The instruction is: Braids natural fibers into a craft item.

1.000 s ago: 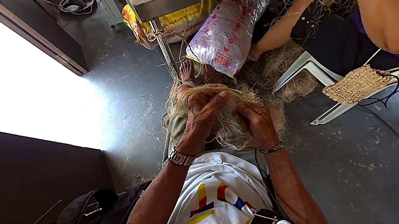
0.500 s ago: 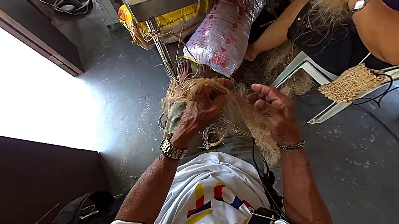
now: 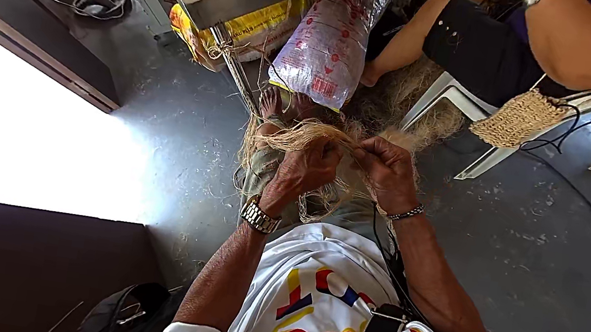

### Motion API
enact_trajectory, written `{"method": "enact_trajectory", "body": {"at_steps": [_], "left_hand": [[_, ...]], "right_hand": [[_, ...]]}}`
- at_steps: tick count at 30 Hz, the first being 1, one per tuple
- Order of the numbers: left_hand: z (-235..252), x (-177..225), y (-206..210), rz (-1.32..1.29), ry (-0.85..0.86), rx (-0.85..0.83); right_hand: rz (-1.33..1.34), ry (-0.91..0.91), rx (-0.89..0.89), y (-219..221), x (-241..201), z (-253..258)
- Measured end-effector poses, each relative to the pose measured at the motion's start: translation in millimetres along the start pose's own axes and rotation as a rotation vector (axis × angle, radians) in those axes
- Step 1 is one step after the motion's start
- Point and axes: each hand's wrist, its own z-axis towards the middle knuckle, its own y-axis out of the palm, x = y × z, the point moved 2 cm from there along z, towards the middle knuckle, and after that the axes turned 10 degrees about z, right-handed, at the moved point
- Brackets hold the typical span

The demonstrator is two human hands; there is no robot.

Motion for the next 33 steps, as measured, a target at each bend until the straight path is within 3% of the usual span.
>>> {"method": "enact_trajectory", "body": {"at_steps": [3,7,13,19,27,33], "left_hand": [[0.2,-10.3,0.9,-0.17,-0.113,-0.081],[12.5,-30.6,20.2,-0.706,0.013,-0.113],[13.5,-34.8,35.5,-1.217,-0.052,-0.187],[1.6,-33.4,39.5,-1.375,-0.001,-0.14],[2.8,-31.8,44.0,-1.445,-0.069,-0.116],[-0.8,-33.3,39.5,-1.35,-0.109,-0.047]], "right_hand": [[0.208,0.129,0.048,-2.2,5.1,0.7],[0.422,0.243,0.112,-3.7,7.1,1.3],[0.611,0.301,0.126,-4.4,10.9,0.9],[0.749,0.321,0.181,-5.3,14.8,0.9],[0.716,0.318,0.222,-3.6,15.2,1.4],[0.389,0.361,0.269,-5.8,18.0,2.5]]}}
